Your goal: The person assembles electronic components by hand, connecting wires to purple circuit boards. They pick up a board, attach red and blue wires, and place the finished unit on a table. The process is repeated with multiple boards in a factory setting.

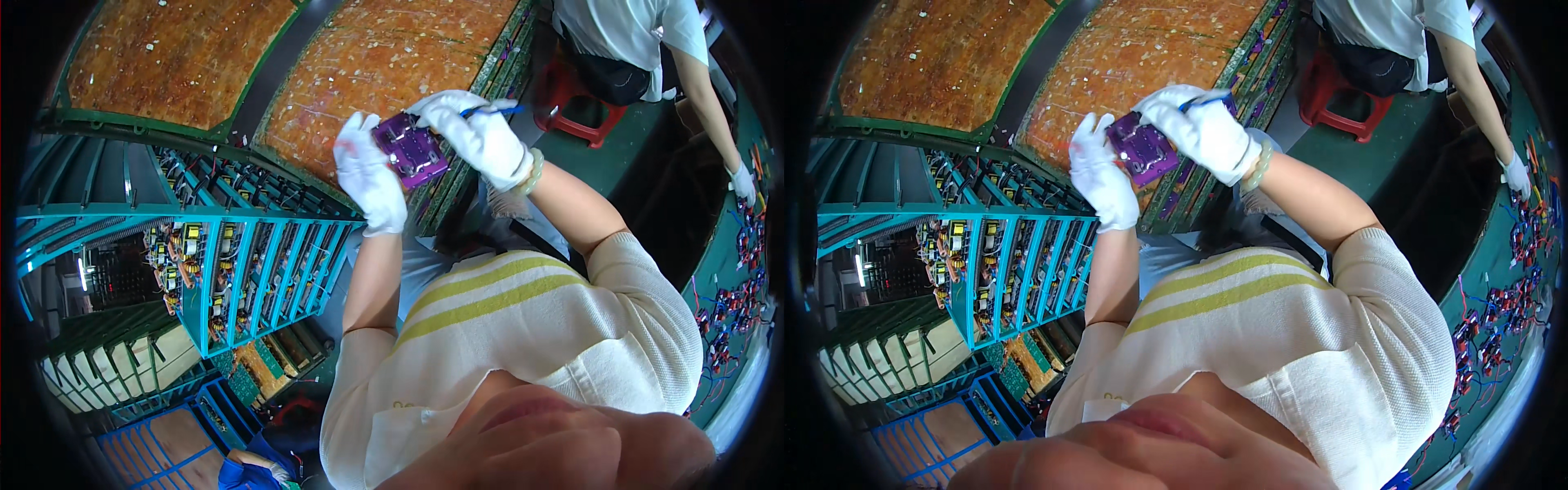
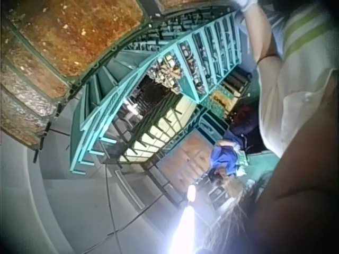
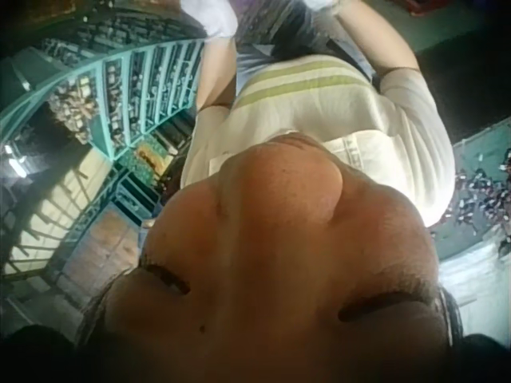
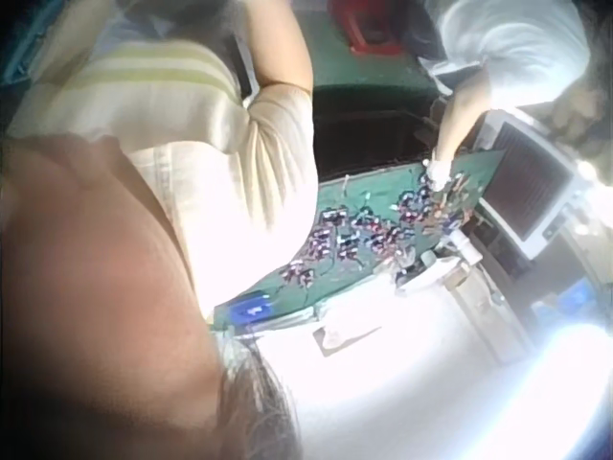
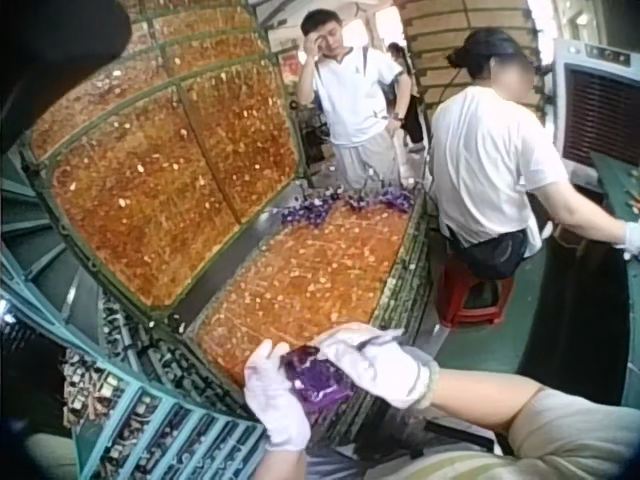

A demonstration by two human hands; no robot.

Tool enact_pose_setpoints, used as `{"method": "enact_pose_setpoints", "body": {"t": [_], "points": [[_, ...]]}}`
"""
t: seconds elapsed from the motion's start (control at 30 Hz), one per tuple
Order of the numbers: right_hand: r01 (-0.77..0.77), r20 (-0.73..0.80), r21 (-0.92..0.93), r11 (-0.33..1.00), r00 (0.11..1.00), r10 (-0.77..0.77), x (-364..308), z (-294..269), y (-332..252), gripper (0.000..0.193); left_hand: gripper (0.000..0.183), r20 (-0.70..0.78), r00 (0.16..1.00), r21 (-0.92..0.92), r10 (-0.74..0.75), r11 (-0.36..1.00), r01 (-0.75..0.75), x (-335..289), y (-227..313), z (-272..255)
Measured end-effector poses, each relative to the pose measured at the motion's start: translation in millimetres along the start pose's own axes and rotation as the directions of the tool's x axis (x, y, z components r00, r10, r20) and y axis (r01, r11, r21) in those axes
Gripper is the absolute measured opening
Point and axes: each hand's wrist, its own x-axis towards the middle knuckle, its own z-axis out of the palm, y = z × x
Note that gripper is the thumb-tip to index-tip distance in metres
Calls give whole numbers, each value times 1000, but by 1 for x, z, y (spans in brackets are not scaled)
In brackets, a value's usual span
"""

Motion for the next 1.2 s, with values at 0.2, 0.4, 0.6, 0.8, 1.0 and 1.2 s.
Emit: {"method": "enact_pose_setpoints", "body": {"t": [0.2,0.4,0.6,0.8,1.0,1.2], "points": [[-149,3,849,507,961,278,-2,-8,15,45,48,219,783,-544,-582,593,593,26,-21,-41],[-547,348,674,497,828,440,-3,-16,14,46,49,488,743,-22,-458,844,536,11,-18,-19],[-295,229,263,919,944,238,-3,4,-6,32,31,775,626,407,89,688,-601,5,-26,-17],[-133,351,157,979,934,70,-2,2,-22,29,27,729,668,301,152,805,-511,-3,-23,-16],[257,340,-8,967,910,-239,-19,4,33,31,26,753,610,231,247,769,-596,-6,-13,-11],[398,367,-11,917,855,-367,-13,-3,25,39,40,714,614,266,335,682,-681,1,-12,-12]]}}
